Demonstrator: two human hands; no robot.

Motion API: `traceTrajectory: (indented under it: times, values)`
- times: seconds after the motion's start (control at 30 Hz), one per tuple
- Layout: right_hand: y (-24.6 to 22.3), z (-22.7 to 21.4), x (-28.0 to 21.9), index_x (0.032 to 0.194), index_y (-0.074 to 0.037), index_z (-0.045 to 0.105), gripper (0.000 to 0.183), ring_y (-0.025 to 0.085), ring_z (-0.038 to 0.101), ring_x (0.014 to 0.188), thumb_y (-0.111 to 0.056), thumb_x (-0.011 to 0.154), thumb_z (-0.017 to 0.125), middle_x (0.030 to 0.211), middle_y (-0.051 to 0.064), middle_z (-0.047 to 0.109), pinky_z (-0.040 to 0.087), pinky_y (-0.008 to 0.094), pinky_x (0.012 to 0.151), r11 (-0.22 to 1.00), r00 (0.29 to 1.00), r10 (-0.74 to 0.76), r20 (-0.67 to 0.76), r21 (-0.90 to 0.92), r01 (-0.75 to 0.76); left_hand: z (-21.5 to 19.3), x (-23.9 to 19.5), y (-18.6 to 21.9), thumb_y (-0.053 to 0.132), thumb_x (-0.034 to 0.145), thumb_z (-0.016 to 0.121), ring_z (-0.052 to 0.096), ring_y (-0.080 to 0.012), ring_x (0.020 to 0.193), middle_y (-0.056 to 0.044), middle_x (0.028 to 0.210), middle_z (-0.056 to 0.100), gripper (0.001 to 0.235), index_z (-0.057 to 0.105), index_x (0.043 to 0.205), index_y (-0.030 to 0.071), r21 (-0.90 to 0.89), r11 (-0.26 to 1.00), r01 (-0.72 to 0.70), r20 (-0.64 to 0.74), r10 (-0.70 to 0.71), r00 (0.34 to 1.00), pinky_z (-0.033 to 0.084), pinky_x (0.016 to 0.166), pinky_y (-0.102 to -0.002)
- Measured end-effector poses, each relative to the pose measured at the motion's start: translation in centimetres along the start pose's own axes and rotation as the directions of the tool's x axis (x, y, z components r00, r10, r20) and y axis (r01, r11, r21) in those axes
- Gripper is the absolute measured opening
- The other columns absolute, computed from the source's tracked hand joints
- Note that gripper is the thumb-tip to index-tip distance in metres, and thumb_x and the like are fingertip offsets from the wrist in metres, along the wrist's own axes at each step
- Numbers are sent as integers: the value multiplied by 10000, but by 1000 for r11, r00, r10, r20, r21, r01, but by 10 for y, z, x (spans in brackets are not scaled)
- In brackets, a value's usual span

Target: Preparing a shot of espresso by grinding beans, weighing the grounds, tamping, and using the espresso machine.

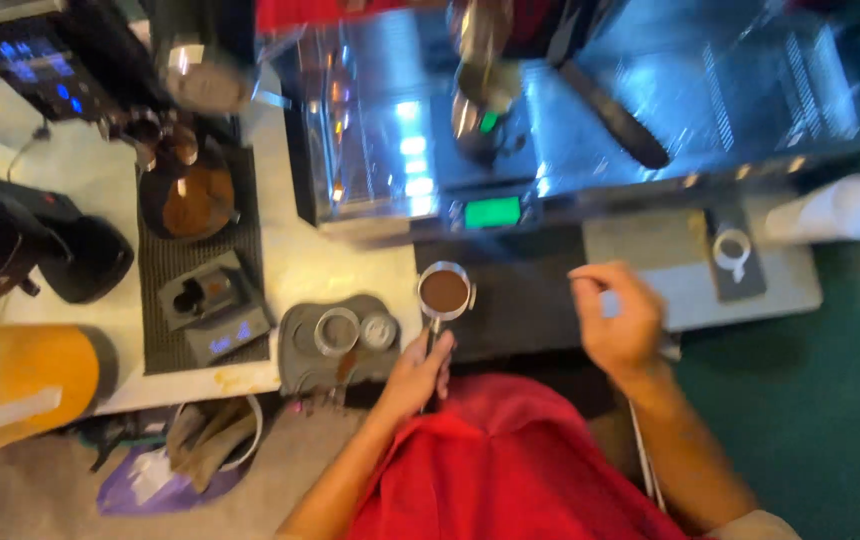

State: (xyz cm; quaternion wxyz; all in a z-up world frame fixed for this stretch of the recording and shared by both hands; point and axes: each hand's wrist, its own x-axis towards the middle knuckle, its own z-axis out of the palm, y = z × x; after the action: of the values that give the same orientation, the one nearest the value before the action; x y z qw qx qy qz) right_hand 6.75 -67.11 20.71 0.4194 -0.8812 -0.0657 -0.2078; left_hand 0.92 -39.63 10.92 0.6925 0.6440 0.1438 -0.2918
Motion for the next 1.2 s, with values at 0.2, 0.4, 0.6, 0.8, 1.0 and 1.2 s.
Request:
traceTrajectory:
  times: [0.2, 0.4, 0.6, 0.8, 1.0, 1.2]
  values:
    - [-8, -87, 165, 1472, 109, 424, 615, 542, 436, 1407, -365, 1099, 543, 1480, 317, 496, 368, 681, 1228, 746, 758, -636, -145, -366, 556, 70, 25, -22, 318, 1066, 575, 436, -140, 400, -56, 634, 479, 281, 573, 981, 50, -238, 971, 15, -68, -33, 997, 405, 399, -297]
    - [14, -98, 226, 1704, -112, -32, 913, 397, -83, 1672, -727, 1103, 273, 1830, 153, 45, -242, 692, 1211, 808, 937, -347, 38, -496, 319, 97, 52, -46, 289, 1074, 573, 462, -183, 424, -90, 658, 452, 290, 594, 1011, 7, -322, 946, 48, -115, -89, 989, 452, 402, -325]
    - [17, -103, 148, 1110, -14, 530, 376, 344, 562, 952, -344, 1097, 351, 1011, 193, 599, 395, 533, 993, 671, 655, -729, -200, -20, 741, 100, 42, -42, 328, 1060, 550, 467, -153, 399, -61, 652, 504, 320, 609, 1046, 13, -379, 924, -59, -173, -7, 985, 395, 406, -282]
    - [27, 24, 9, 849, -170, 729, 155, 121, 644, 601, -312, 914, 728, 694, -30, 740, 480, 319, 633, 990, 585, 30, 811, 57, -129, 90, -5, -7, 387, 1114, 400, 501, -162, 498, -107, 560, 537, 362, 454, 879, 117, -280, 950, -139, -192, 87, 978, 413, 579, -294]
    - [-23, 133, -48, 1406, -91, 650, 496, 253, 599, 1322, -451, 1099, 502, 1413, 136, 676, 421, 474, 1165, 761, 182, 62, 981, 72, -644, 40, -20, -13, 259, 1140, 408, 559, -308, 1253, -212, 1330, 656, 367, 582, 1337, 3, -118, 933, -341, -539, 228, 811, 345, 1184, -524]
    - [-79, 239, -80, 1045, -93, 644, 361, 246, 619, 396, -388, 1114, 448, 542, 127, 593, 543, 321, 381, 769, 165, 65, 984, 56, -637, -81, -78, 7, 297, 1159, 383, 715, -302, 828, -171, 918, 698, 331, 619, 1151, 64, -62, 931, -359, -540, 271, 797, 577, 875, -478]
